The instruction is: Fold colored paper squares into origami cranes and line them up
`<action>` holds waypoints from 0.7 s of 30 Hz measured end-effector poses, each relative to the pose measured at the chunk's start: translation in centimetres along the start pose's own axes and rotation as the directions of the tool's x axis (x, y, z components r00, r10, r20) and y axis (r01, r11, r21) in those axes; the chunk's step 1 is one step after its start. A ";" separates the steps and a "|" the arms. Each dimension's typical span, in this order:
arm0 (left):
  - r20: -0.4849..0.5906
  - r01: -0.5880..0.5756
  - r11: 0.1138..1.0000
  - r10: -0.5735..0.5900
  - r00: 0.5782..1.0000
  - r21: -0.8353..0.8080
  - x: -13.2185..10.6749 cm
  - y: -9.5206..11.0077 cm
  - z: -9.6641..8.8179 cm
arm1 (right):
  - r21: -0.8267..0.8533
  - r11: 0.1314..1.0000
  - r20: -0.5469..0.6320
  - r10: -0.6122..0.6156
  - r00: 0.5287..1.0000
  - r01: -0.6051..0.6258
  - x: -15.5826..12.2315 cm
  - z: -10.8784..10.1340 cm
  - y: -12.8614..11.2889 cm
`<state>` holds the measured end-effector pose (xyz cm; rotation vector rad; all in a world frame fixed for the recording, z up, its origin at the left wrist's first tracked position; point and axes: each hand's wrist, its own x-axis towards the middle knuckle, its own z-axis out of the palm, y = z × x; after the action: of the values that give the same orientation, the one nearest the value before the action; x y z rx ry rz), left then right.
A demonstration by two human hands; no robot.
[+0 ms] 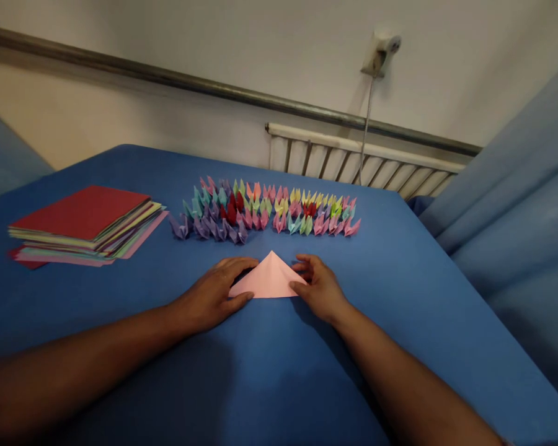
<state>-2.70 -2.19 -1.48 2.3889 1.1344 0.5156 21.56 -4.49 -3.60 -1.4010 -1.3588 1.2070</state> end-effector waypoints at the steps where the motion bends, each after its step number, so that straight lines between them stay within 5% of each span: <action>1: -0.010 0.022 0.999 -0.023 1.000 -0.037 0.0 0.0 0.0 | 0.067 0.998 0.051 -0.016 0.999 0.012 0.0 -0.1 -0.1; 6: -0.057 0.145 0.871 -0.194 0.979 -0.468 0.3 0.2 -0.1 | 0.177 0.973 0.173 -0.176 0.969 0.145 -0.9 0.3 -1.0; 11: 0.087 0.216 0.683 -0.219 0.972 -0.698 0.6 0.4 -0.5 | -0.002 0.939 0.183 -0.337 0.923 0.344 -2.0 0.7 -1.8; 15: 0.057 0.211 0.737 -0.229 0.972 -0.642 0.3 0.8 -0.9 | -0.091 0.921 0.255 -0.347 0.902 0.380 -2.2 0.7 -2.2; 21: 0.051 0.132 0.892 -0.122 0.991 -0.432 -0.5 2.6 -1.4 | -0.080 0.952 0.233 -0.271 0.934 0.297 -2.5 1.3 -2.6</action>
<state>-2.02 -3.75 1.03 1.9169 1.0291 0.6218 19.83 -6.87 -1.08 -1.1199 -1.7437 1.1279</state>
